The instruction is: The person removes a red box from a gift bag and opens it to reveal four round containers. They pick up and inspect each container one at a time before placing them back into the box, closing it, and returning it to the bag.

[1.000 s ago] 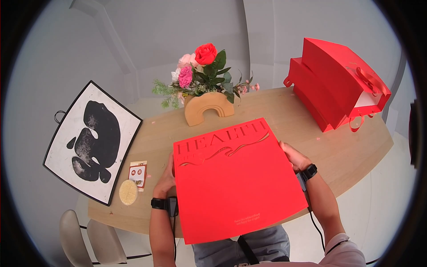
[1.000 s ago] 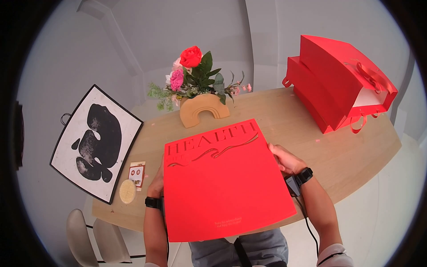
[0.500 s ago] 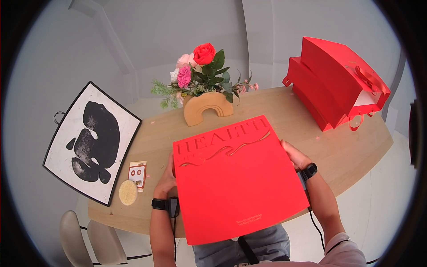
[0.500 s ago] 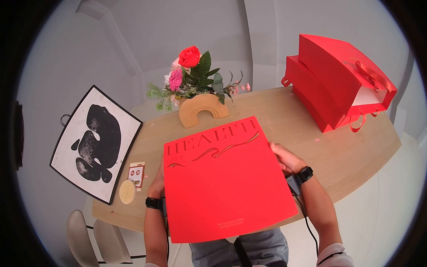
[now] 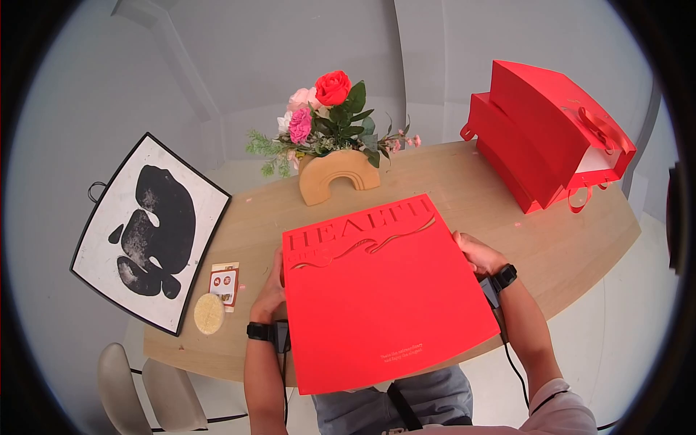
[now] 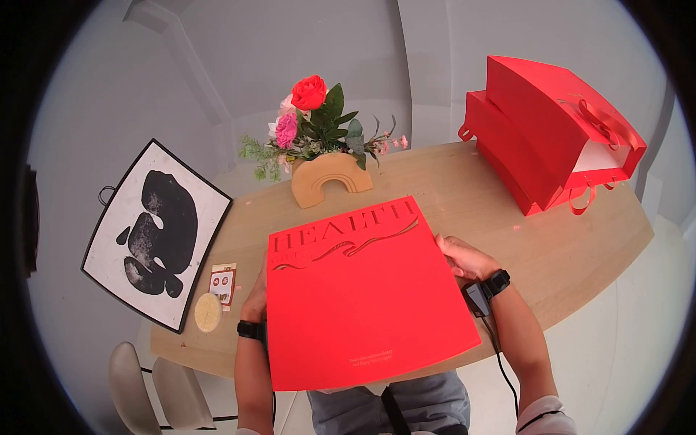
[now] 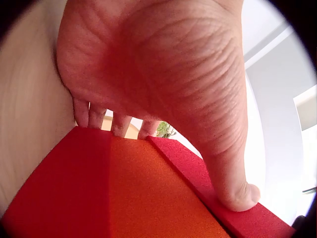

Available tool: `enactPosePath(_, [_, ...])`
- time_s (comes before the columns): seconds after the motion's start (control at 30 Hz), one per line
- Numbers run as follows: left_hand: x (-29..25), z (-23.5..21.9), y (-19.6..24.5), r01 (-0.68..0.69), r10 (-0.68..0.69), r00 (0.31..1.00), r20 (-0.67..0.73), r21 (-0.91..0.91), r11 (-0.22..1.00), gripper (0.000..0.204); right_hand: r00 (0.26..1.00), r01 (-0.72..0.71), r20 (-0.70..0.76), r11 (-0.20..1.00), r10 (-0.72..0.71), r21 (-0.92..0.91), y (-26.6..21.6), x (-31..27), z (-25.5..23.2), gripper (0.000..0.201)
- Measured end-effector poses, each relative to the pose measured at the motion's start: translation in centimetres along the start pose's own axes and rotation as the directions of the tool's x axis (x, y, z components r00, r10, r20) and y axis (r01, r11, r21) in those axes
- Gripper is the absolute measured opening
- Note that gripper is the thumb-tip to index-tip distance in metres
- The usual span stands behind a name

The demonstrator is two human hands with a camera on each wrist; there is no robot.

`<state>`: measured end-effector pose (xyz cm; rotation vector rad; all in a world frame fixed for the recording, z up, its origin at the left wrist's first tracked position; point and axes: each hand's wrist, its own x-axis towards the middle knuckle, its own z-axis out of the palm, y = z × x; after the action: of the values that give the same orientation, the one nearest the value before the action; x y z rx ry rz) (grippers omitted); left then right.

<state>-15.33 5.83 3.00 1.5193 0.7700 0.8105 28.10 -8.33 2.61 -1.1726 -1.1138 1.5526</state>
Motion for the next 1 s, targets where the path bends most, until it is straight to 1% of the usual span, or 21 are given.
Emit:
enactPosePath(0.07, [0.0, -0.4, -0.4, -0.03, 0.03, 0.999, 0.023, -0.001, 1.0, 0.121, 1.0, 0.019, 0.024, 1.0, -0.019, 0.009, 0.3, 0.1, -0.4, 0.069])
enactPosePath(0.13, [0.2, -0.7, -0.7, -0.051, 0.05, 0.998, 0.038, 0.023, 0.998, 0.121, 0.997, 0.042, 0.065, 0.999, -0.039, -0.035, 0.4, 0.0, -0.5, 0.069])
enactPosePath(0.2, [0.2, -0.9, -0.8, -0.073, 0.07, 0.996, 0.054, 0.046, 0.996, 0.121, 0.998, 0.038, 0.058, 0.999, -0.036, -0.029, 0.4, 0.0, -0.5, 0.07])
enactPosePath(0.3, [0.1, -0.8, -0.7, -0.067, 0.066, 0.996, 0.053, 0.004, 0.998, 0.123, 0.999, 0.029, 0.047, 0.999, -0.028, -0.022, -0.1, -0.2, 0.0, 0.07])
enactPosePath(0.37, [0.2, -1.0, -0.8, -0.039, 0.04, 0.998, 0.046, -0.026, 0.999, 0.124, 0.999, 0.023, 0.042, 0.999, -0.022, -0.022, -0.3, -0.3, 0.2, 0.071])
enactPosePath(0.47, [0.1, -1.0, -0.8, -0.022, 0.022, 0.999, 0.037, 0.002, 1.0, 0.125, 0.998, 0.001, 0.065, 1.0, 0.0, -0.015, -0.2, -0.3, -0.1, 0.071])
enactPosePath(0.53, [0.1, -1.1, -0.8, -0.018, 0.019, 0.999, 0.049, -0.019, 1.0, 0.126, 0.997, 0.04, 0.073, 0.999, -0.041, 0.005, 0.1, -0.1, -0.1, 0.07])
enactPosePath(0.6, [0.1, -1.1, -0.8, -0.015, 0.018, 0.998, 0.061, -0.04, 0.999, 0.126, 0.997, 0.048, 0.064, 0.999, -0.048, 0.008, -0.2, -0.3, 0.2, 0.069])
enactPosePath(0.67, [0.0, -1.1, -0.8, 0.001, 0.006, 0.998, 0.058, -0.104, 0.995, 0.127, 0.997, 0.055, 0.055, 0.998, -0.056, 0.011, -0.3, -0.2, 0.3, 0.069])
enactPosePath(0.77, [0.0, -1.2, -0.7, 0.011, -0.004, 0.998, 0.059, -0.117, 0.993, 0.126, 0.996, 0.044, 0.072, 0.999, -0.045, 0.015, 0.2, 0.0, -0.1, 0.069])
enactPosePath(0.9, [0.0, -1.3, -0.6, -0.002, 0.01, 0.998, 0.067, -0.108, 0.994, 0.127, 0.999, 0.021, 0.048, 1.0, -0.021, 0.0, 0.3, 0.2, 0.0, 0.069])
enactPosePath(1.0, [-0.1, -1.3, -0.6, 0.007, 0.003, 0.998, 0.069, -0.149, 0.989, 0.127, 1.0, 0.005, 0.028, 1.0, -0.005, -0.009, 0.2, 0.1, 0.2, 0.068])
